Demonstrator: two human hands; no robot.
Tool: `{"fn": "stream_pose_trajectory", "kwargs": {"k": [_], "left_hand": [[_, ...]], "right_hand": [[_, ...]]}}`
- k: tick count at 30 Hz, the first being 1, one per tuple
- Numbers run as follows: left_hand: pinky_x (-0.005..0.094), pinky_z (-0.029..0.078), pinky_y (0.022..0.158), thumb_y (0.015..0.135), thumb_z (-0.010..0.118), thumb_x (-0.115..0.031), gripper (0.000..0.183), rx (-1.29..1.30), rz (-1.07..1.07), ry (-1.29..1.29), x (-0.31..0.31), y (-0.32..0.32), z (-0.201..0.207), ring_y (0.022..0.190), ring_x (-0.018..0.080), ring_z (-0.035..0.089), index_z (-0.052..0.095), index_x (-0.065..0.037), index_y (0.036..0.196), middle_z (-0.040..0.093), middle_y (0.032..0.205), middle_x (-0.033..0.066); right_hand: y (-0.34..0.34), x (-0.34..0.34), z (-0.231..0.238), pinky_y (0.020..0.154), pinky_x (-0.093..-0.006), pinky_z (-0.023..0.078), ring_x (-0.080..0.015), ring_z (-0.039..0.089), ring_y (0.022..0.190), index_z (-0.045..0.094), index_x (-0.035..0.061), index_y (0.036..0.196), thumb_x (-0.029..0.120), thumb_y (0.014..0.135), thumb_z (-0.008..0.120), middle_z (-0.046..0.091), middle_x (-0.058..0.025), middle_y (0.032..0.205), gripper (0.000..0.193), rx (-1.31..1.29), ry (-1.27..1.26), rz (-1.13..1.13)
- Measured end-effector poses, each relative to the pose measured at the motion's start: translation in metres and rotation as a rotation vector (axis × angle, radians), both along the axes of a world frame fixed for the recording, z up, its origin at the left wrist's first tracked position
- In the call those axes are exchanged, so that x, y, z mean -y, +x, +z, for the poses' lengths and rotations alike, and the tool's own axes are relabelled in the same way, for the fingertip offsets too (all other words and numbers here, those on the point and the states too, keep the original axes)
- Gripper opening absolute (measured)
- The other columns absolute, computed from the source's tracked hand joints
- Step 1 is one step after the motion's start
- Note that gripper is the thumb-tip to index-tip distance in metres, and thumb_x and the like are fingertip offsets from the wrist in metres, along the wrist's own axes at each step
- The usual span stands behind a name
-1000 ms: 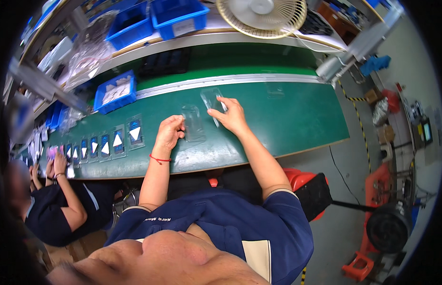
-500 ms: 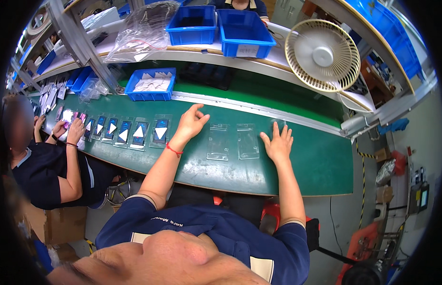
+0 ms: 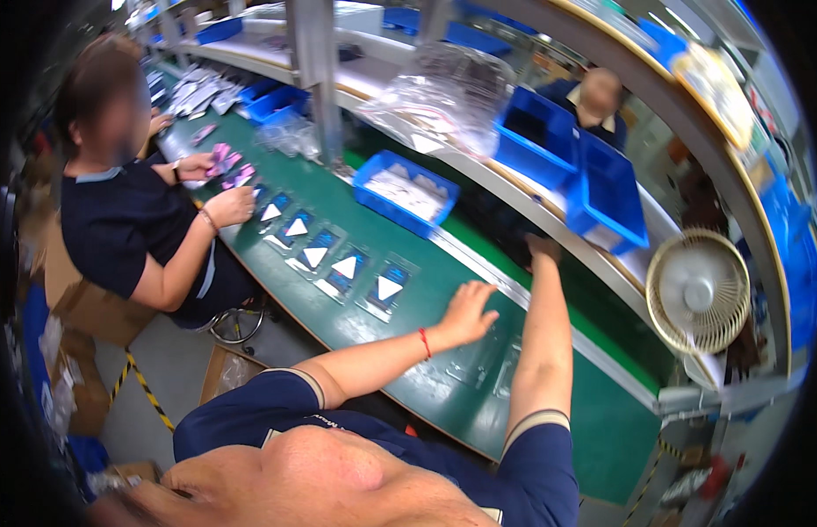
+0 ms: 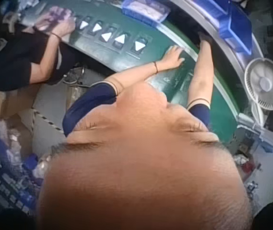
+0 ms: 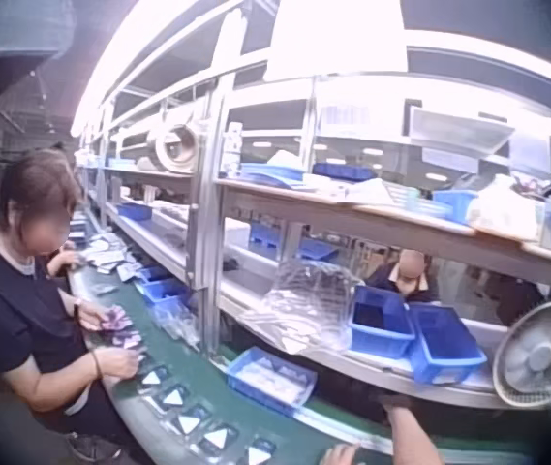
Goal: Assembling small electronic components and placing them into protective plastic packaging on a production line.
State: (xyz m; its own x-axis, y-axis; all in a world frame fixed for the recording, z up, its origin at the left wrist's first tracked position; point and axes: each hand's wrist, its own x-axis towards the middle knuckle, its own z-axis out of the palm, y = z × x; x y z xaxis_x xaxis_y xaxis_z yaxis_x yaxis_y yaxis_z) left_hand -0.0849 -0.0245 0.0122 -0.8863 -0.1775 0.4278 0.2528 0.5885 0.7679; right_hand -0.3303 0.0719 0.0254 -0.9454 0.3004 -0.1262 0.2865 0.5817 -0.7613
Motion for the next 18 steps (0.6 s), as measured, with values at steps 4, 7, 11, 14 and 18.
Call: {"fn": "stream_pose_trajectory", "kwargs": {"k": [4,7,11,14,18], "left_hand": [[0.0427,0.039,0.091,0.074,0.068,-0.014,0.046,0.05,0.0,0.028,0.004,0.001,0.006,0.102,0.0356,0.046,0.051,-0.004,0.116,0.046,0.112,0.0165],[0.0414,0.039,0.092,0.075,0.069,-0.015,0.039,0.126,0.006,0.05,0.011,-0.003,0.003,0.104,0.0339,0.045,0.056,-0.004,0.11,0.046,0.113,0.015],[0.04,0.038,0.094,0.075,0.068,-0.014,0.026,0.138,0.012,0.105,0.013,-0.008,0.001,0.106,0.0322,0.045,0.062,-0.004,0.098,0.047,0.112,0.0143],[0.0393,0.038,0.095,0.075,0.068,-0.014,0.022,0.153,-0.015,0.14,0.011,-0.009,0.002,0.107,0.0318,0.045,0.064,-0.005,0.094,0.047,0.112,0.0143],[0.0389,0.039,0.094,0.075,0.068,-0.013,0.02,0.177,-0.047,0.157,0.013,-0.008,0.004,0.106,0.0309,0.046,0.064,-0.004,0.092,0.048,0.11,0.0138]], "right_hand": [[-0.03,-0.004,-0.007,0.044,-0.0407,0.044,-0.0242,0.056,0.055,0.062,0.0084,0.084,0.03,0.062,0.07,0.059,-0.0084,0.072,0.032,0.058,-0.034,0.023],[-0.02,0.012,0.002,0.04,-0.0357,0.036,-0.0198,0.048,0.044,0.059,0.0121,0.075,0.032,0.064,0.067,0.052,-0.004,0.059,0.024,0.076,-0.026,0.08],[-0.009,0.013,0.021,0.039,-0.0322,0.032,-0.0172,0.043,0.04,0.054,0.0151,0.067,0.033,0.065,0.065,0.046,-0.0012,0.055,0.021,0.244,-0.103,0.078],[-0.018,0.005,0.012,0.039,-0.0321,0.032,-0.0176,0.041,0.039,0.053,0.016,0.066,0.033,0.065,0.064,0.046,-0.0009,0.054,0.021,0.218,-0.032,0.08],[-0.025,0.001,0.012,0.046,-0.0356,0.036,-0.0191,0.047,0.049,0.055,0.0176,0.075,0.037,0.064,0.063,0.052,-0.0016,0.063,0.023,0.296,-0.083,0.096]]}}
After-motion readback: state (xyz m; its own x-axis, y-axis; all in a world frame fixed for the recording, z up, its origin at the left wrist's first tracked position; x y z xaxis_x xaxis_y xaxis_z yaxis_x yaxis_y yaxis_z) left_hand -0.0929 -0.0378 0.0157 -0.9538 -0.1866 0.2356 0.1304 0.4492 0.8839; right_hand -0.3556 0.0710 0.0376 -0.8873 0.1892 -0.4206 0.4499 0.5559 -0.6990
